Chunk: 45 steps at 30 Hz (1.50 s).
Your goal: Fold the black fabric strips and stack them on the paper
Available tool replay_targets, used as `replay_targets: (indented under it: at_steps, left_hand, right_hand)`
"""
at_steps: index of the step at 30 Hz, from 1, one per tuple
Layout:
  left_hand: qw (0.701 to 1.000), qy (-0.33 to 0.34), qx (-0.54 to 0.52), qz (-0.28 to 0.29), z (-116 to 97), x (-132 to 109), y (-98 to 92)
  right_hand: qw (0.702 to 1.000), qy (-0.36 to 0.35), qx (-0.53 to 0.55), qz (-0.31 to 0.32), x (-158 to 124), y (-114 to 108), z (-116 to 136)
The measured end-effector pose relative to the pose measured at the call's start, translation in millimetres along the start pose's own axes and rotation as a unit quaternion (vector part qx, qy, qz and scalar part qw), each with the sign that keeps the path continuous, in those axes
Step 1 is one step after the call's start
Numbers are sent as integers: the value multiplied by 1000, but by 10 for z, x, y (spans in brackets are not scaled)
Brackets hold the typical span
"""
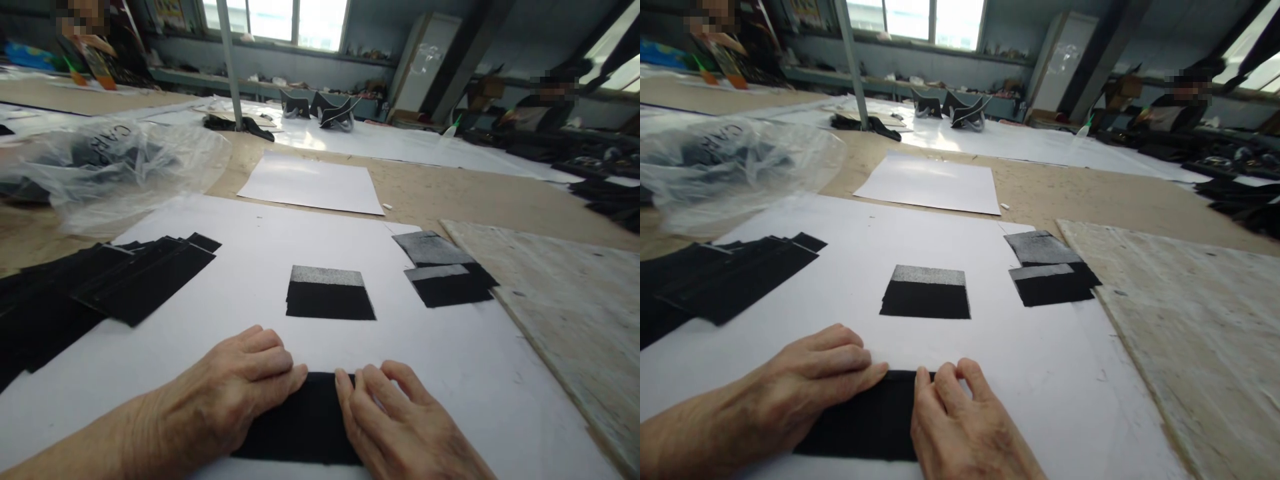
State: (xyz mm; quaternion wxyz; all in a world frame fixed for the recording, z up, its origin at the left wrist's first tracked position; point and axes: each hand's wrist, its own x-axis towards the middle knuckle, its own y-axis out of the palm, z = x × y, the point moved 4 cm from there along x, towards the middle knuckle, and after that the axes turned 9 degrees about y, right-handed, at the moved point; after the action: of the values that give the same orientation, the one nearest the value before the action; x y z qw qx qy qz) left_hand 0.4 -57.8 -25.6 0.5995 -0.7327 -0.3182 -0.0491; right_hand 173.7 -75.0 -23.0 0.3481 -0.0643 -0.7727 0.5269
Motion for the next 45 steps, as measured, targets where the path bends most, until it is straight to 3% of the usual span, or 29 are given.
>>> replay_targets:
  at_steps: [8,14,22,27,31,33,37,42,45]
  left_hand:
    - [999,1,37,-21,-45,-35,36]
    - [999,-12,48,2,-33,-11,93]
    - [998,7,49,-27,-16,2,70]
    - [998,4,44,-47,-11,-4,48]
    - [999,-5,21,-28,-14,-19,19]
    - [1000,-7,8,-29,-18,-21,18]
    - [999,-4,9,-49,-20,-2,40]
    - [999,-26,-10,-35,14,-2,47]
    - [999,-37,-27,-26,51,-57,16]
  right_hand:
    - [999,-16,-17,43,187,-44,23]
    - [996,-25,-59,69,246,-65,67]
    - [992,-8,-3,128,380,-55,12]
    - [996,0,40,80,339,42,56]
    - [996,-59,-57,35,128,25,25]
    - [995,-52,-86,7,82,-4,5]
    - [999,-4,-50,-18,202,1,52]
    - [996,-24,-2,-81,397,66,227]
    - [997,-42,-4,-65,405,117,258]
